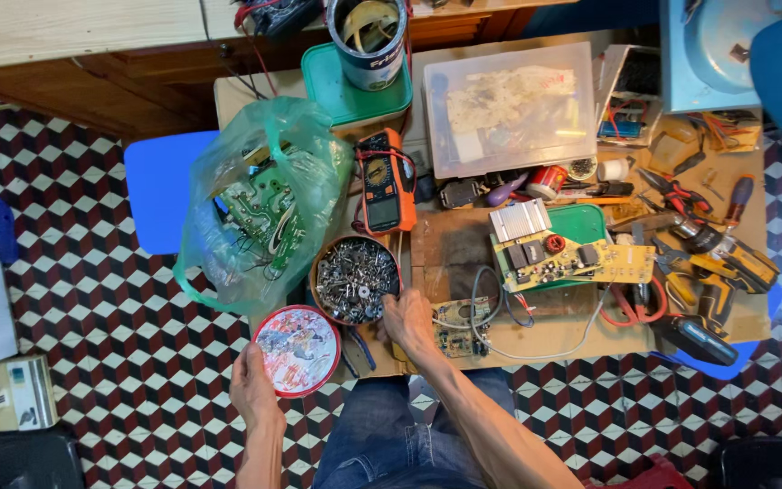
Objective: The person works at a cluttered workbench, using pliers to strip wires and manipulate a circuit board. They connect a power cord to the board and handle various electronic components and tools.
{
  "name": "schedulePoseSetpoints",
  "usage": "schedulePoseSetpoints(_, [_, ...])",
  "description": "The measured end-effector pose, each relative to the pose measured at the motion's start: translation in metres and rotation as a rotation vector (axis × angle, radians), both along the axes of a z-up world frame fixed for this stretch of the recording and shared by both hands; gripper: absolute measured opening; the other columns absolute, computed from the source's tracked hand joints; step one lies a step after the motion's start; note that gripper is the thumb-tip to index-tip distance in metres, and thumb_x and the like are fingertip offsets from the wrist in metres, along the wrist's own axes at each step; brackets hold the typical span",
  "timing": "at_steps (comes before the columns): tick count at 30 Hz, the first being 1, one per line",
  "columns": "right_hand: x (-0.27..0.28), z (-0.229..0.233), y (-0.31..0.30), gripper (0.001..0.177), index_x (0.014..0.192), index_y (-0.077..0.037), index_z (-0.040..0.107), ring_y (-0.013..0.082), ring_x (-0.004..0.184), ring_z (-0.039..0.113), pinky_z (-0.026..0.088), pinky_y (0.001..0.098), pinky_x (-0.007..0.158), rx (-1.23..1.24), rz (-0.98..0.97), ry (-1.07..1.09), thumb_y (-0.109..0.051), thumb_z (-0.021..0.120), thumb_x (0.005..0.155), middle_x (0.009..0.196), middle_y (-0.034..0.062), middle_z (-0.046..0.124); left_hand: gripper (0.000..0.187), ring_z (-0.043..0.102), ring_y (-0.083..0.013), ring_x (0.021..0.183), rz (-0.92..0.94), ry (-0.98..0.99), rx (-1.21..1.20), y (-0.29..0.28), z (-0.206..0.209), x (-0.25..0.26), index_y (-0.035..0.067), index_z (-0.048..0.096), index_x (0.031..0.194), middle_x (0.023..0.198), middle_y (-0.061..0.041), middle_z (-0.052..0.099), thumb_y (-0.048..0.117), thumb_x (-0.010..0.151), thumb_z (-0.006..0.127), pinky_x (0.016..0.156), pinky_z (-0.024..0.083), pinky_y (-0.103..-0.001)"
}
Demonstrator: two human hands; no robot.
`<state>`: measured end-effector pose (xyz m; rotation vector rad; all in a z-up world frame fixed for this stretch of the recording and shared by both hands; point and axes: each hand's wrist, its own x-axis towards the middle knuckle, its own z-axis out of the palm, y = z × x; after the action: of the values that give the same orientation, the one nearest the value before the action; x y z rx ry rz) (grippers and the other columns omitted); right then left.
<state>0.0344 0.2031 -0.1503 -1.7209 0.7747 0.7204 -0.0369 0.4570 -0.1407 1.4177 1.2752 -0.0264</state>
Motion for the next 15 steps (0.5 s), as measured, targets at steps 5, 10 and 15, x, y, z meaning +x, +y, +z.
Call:
schedulePoseSetpoints(5, [-0.037, 0.04, -0.038, 0.036, 0.077, 0.015, 0.063, 0.034, 0.048, 0.07, 0.059, 0.0421, 0.045, 0.237, -0.293, 0.052, -0.014, 0.05, 0.093, 0.062, 0.0258, 0.069, 0.041, 0.064, -0.0135, 0.1, -0.227, -0.012, 0.011, -0.017, -0.014, 0.013, 0.001, 0.067, 0.13, 0.118, -0.008, 0.07, 0.031, 0.103, 0.063, 0.087, 0.052, -0.03])
schedulePoseSetpoints(10, [-0.058, 0.015, -0.066, 0.031, 0.084, 0.016, 0.063, 0.0351, 0.052, 0.071, 0.061, 0.0419, 0.048, 0.197, -0.582, -0.023, -0.011, 0.051, 0.093, 0.068, 0.0293, 0.071, 0.048, 0.062, -0.0152, 0.111, -0.374, -0.168, -0.178, -0.048, -0.04, 0.046, 0.005, 0.061, 0.139, 0.125, -0.006, 0.068, 0.036, 0.102, 0.058, 0.095, 0.049, -0.03])
schedulePoseSetpoints(15, [-0.04, -0.03, -0.079, 0.032, 0.096, 0.014, 0.062, 0.0348, 0.059, 0.073, 0.063, 0.0418, 0.053, 0.256, -0.777, -0.06, -0.015, 0.049, 0.096, 0.08, 0.0296, 0.072, 0.054, 0.055, -0.0289, 0.127, -0.761, -0.024, 0.188, -0.051, -0.06, 0.064, 0.005, 0.053, 0.146, 0.14, -0.016, 0.056, 0.039, 0.103, 0.053, 0.107, 0.04, -0.039])
